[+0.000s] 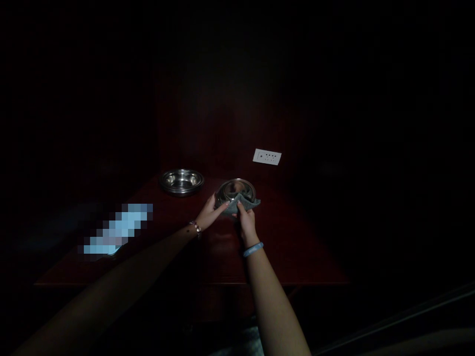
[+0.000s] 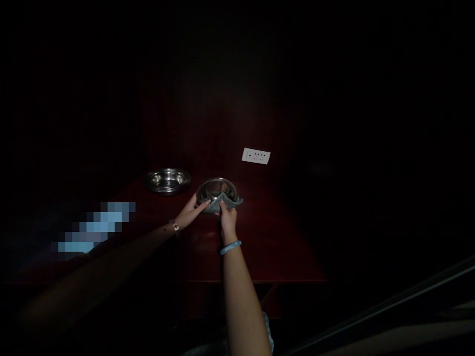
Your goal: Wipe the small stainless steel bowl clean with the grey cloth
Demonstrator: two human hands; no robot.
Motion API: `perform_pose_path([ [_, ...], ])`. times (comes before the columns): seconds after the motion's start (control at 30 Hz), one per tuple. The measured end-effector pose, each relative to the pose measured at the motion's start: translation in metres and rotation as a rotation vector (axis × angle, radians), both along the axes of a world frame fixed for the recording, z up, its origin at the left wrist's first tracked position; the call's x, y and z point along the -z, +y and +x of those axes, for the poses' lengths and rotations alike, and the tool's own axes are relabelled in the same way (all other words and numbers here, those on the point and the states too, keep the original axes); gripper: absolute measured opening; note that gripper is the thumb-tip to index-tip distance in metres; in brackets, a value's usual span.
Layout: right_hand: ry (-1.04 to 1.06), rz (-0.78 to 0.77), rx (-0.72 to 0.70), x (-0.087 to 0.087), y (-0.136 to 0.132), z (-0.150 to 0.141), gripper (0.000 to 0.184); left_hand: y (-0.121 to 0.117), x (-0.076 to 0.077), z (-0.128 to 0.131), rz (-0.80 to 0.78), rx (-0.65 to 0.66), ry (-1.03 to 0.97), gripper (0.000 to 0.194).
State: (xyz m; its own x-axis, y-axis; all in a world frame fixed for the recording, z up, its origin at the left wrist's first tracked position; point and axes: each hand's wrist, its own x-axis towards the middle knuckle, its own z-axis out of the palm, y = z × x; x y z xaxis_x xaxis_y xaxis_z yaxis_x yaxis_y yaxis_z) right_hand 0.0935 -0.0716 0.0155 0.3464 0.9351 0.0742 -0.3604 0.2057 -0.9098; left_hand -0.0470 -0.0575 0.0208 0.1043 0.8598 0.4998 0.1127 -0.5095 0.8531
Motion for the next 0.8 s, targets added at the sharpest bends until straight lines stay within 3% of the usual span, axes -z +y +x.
perform_pose_path([
  [0.13,-0.061,0.017,-0.035,0.0,-0.001,-0.002,0.035,0.004,0.003,0.003,-0.056,-0.005,-0.059,0.04],
  [0.43,-0.114,0.017,-0.05,0.0,-0.001,-0.002,0.032,0.007,0.006,0.004,-0.129,0.006,-0.134,0.038],
  [0.63,-0.029,-0.093,-0.194,-0.007,-0.009,-0.006,0.051,0.005,0.004,0.003,-0.234,0.009,-0.154,0.043],
  [0.8,0.036,-0.124,-0.18,-0.016,-0.014,-0.008,0.053,0.004,0.003,0.004,-0.252,0.038,-0.167,0.042],
])
